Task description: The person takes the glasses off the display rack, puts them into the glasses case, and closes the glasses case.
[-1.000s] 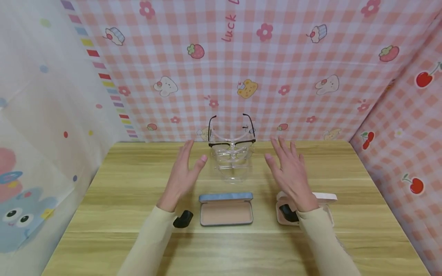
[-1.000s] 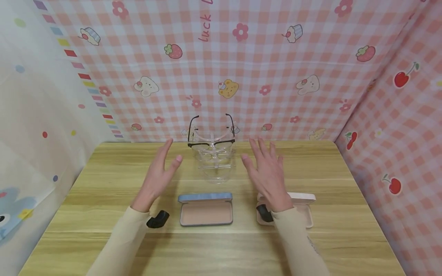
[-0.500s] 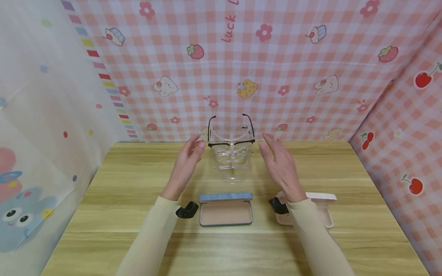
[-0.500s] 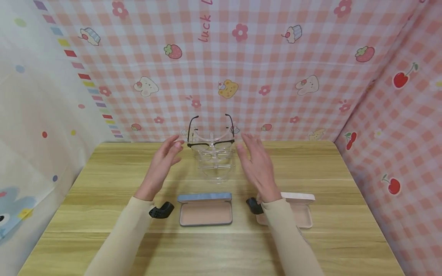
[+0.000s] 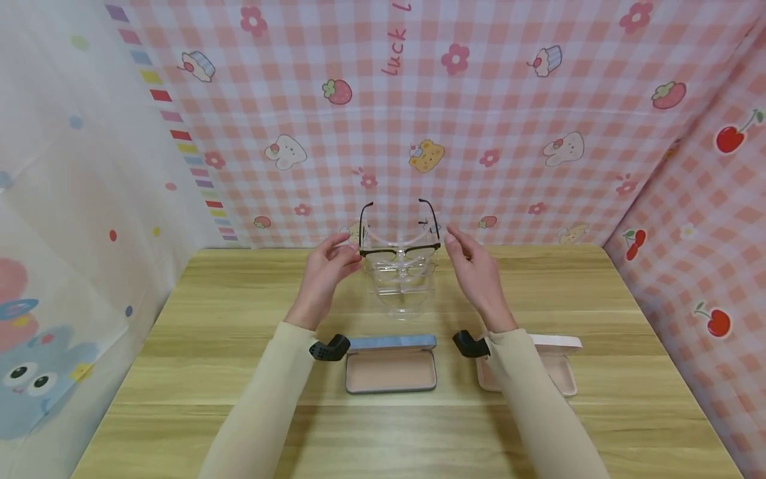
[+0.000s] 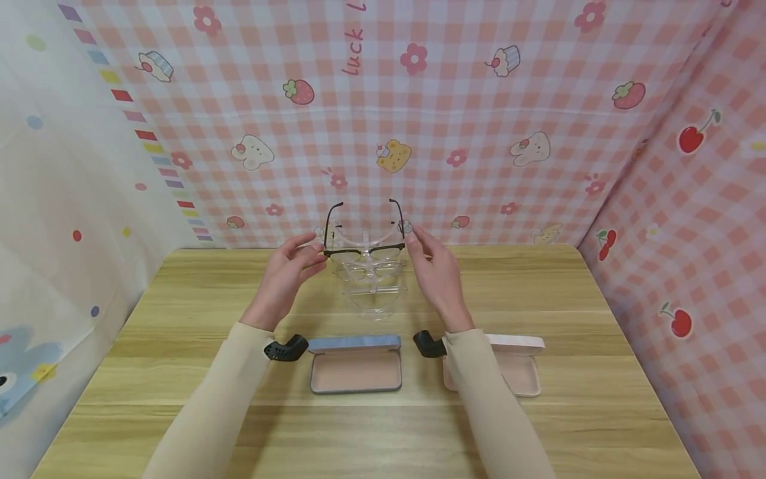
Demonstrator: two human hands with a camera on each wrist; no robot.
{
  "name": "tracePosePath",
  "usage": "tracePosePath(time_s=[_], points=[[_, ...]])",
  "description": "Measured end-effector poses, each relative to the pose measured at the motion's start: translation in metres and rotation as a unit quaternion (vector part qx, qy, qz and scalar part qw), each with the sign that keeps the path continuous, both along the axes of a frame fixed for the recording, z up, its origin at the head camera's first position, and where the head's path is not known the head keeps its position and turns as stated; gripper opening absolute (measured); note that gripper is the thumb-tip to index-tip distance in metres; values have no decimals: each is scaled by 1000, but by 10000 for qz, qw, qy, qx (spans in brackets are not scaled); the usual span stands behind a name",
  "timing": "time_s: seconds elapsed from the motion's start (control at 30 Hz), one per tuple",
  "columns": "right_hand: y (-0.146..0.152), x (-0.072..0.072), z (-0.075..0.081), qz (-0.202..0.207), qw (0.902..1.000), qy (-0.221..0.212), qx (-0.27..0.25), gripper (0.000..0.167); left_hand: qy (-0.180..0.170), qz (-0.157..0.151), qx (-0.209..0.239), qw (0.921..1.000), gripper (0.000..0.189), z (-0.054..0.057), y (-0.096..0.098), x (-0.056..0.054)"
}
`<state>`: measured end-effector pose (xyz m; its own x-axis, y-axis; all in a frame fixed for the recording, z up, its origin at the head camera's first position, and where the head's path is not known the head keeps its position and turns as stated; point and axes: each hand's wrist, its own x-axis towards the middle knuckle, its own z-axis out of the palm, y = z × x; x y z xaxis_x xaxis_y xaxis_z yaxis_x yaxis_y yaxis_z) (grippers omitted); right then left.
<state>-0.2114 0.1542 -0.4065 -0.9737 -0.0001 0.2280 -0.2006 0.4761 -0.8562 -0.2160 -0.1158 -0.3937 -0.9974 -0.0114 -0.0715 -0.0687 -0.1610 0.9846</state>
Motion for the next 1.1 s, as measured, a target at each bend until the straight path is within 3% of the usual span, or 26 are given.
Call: tracePosePath(time_s=[0.37, 0.77, 1.1], points=[[-11, -17, 5, 39, 9930, -448, -1094, 46, -270, 178, 146, 9994, 39, 2, 3, -9], [-18, -23, 7, -182, 9859, -556, -1569, 37, -412, 303, 376, 9980, 37, -1, 5, -14], [-15, -14, 15, -30, 9835, -369, -1771, 38, -337, 290, 569, 9974, 41, 7, 5, -4]])
